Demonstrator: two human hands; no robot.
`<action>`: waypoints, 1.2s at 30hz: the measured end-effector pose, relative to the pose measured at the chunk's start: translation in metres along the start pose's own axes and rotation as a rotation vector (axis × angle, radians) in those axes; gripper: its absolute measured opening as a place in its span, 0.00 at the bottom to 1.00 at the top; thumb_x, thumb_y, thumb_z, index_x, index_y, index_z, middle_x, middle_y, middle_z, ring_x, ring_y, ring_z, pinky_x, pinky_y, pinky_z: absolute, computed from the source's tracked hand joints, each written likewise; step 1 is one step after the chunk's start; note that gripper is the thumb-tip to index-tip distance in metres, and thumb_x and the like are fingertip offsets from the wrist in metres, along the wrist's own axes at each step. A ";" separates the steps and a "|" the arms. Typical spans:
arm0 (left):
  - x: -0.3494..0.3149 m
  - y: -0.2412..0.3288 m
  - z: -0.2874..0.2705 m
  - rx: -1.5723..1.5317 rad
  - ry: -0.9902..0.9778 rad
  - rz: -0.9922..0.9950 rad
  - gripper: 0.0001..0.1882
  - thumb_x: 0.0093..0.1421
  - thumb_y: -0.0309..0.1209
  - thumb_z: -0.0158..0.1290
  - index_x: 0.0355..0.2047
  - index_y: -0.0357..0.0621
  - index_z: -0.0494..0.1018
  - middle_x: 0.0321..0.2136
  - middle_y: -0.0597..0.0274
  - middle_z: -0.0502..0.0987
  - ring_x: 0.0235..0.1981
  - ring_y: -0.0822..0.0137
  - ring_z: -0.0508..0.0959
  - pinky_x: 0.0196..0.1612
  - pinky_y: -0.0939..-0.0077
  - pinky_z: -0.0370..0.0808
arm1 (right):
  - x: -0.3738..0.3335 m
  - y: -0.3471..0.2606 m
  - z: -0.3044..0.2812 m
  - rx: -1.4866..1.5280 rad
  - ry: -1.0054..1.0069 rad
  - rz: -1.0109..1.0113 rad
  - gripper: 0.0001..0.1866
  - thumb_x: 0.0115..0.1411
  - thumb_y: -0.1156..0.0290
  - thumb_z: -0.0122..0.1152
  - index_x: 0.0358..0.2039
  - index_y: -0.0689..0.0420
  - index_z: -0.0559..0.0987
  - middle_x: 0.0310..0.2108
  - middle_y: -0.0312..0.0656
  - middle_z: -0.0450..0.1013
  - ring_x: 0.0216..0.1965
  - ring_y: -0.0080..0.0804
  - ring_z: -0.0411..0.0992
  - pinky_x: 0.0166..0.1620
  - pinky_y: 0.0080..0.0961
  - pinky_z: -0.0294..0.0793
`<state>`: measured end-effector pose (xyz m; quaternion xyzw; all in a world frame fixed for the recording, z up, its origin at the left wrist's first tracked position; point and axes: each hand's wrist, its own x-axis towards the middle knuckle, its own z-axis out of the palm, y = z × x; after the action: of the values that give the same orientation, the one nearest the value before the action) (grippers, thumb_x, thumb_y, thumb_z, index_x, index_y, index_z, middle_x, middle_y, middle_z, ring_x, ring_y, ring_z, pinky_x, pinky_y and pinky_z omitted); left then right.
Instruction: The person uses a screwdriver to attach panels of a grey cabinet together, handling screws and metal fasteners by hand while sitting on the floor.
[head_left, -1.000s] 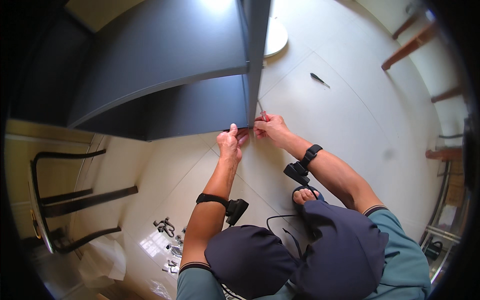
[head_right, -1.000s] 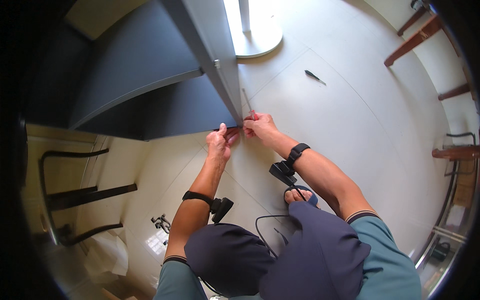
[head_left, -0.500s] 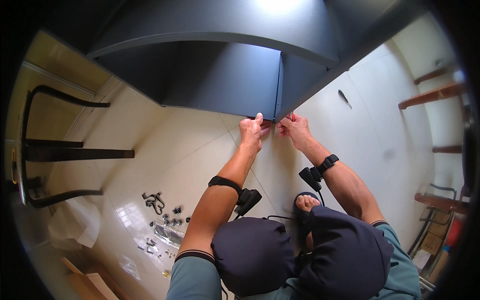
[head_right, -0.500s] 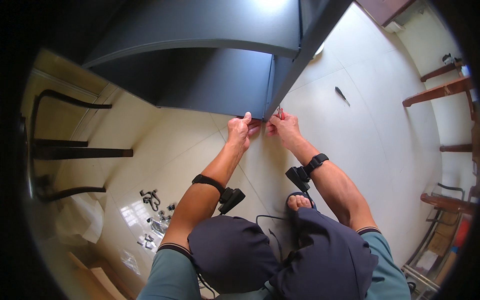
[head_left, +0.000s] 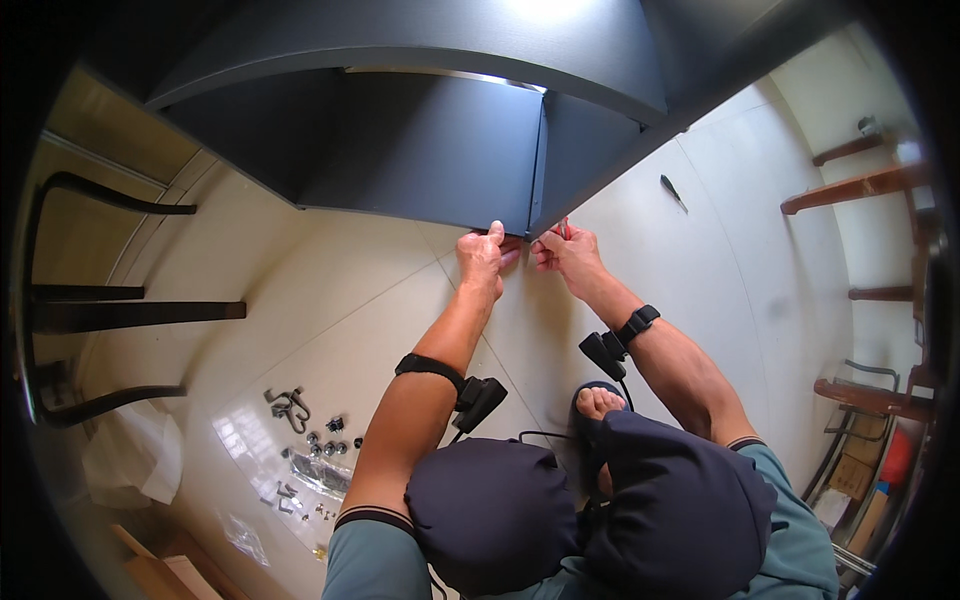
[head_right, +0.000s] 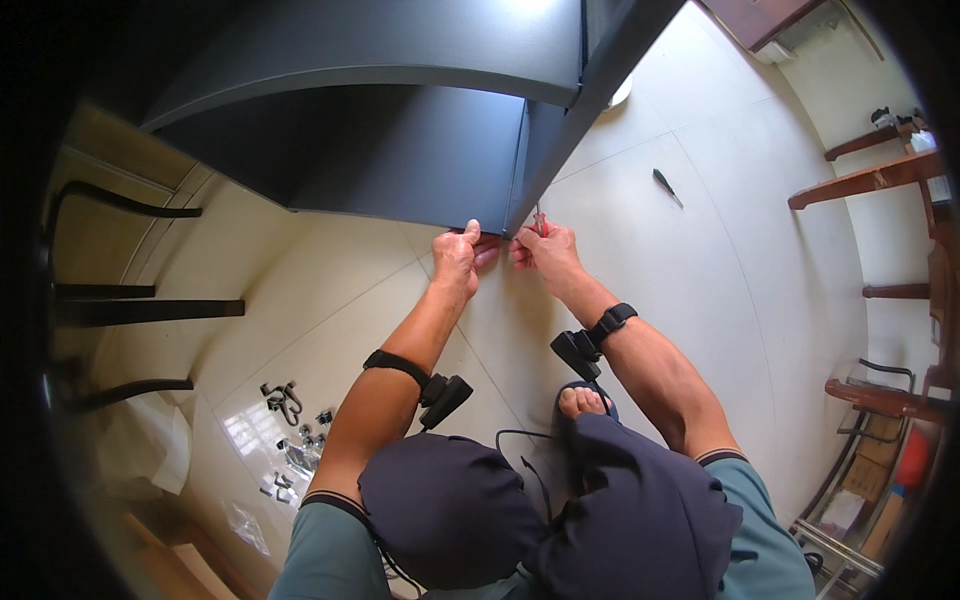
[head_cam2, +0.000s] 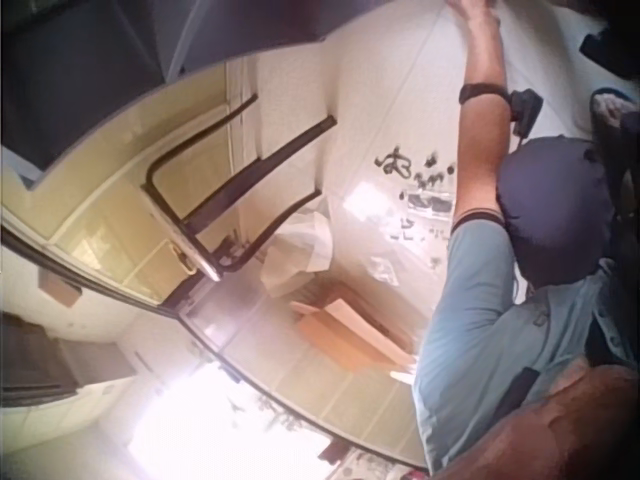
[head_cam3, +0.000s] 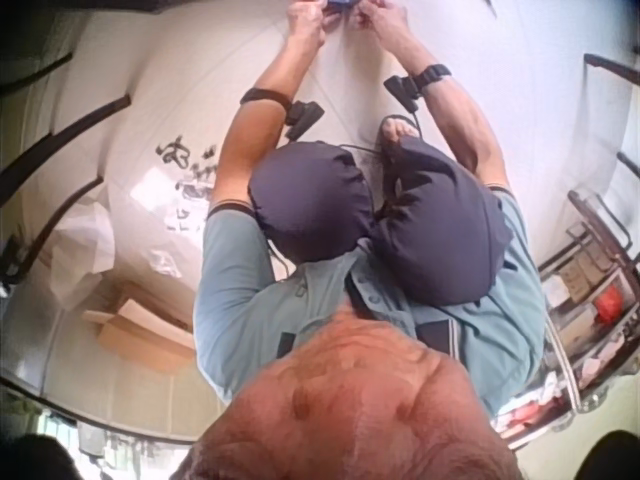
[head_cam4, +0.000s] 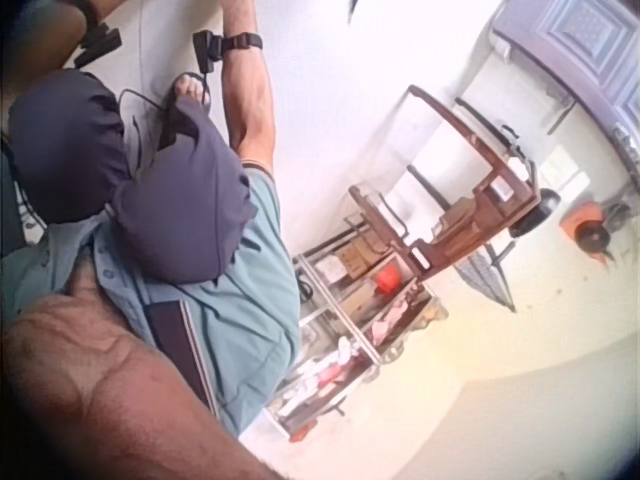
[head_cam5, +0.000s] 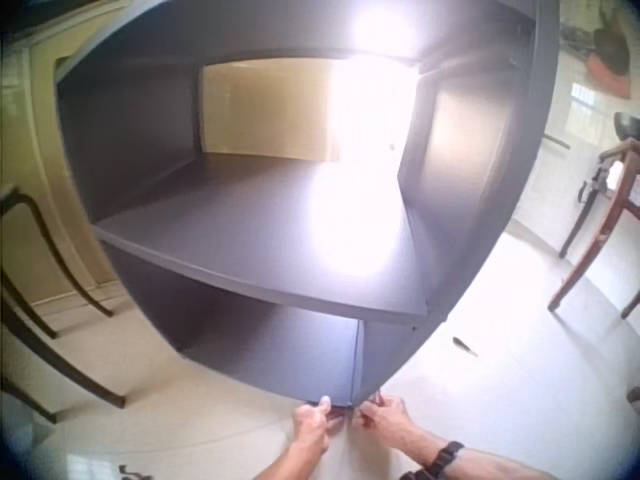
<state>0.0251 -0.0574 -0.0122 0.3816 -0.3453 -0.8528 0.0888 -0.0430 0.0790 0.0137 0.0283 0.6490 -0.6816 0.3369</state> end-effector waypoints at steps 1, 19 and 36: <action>0.000 0.001 0.001 0.003 0.005 -0.001 0.10 0.66 0.29 0.48 0.40 0.32 0.72 0.36 0.50 0.78 0.35 0.57 0.80 0.38 0.62 0.80 | 0.001 0.000 0.000 -0.026 0.004 -0.007 0.05 0.61 0.74 0.58 0.30 0.62 0.76 0.24 0.41 0.75 0.22 0.26 0.73 0.26 0.24 0.76; 0.002 0.005 0.005 0.197 0.098 -0.076 0.08 0.66 0.30 0.49 0.41 0.39 0.73 0.36 0.54 0.80 0.34 0.60 0.82 0.35 0.62 0.77 | -0.007 0.004 0.007 0.145 0.046 0.032 0.05 0.60 0.76 0.57 0.34 0.65 0.76 0.28 0.43 0.76 0.27 0.30 0.76 0.33 0.27 0.81; -0.007 0.007 0.012 -0.266 -0.027 -0.137 0.16 0.69 0.32 0.42 0.49 0.27 0.61 0.45 0.39 0.72 0.42 0.42 0.78 0.47 0.52 0.80 | -0.013 -0.018 0.003 -0.191 0.014 0.042 0.04 0.56 0.74 0.57 0.25 0.59 0.76 0.15 0.37 0.69 0.12 0.20 0.61 0.13 0.20 0.57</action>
<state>0.0206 -0.0529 0.0024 0.3774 -0.2035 -0.9002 0.0756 -0.0409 0.0804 0.0363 0.0146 0.7125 -0.6092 0.3477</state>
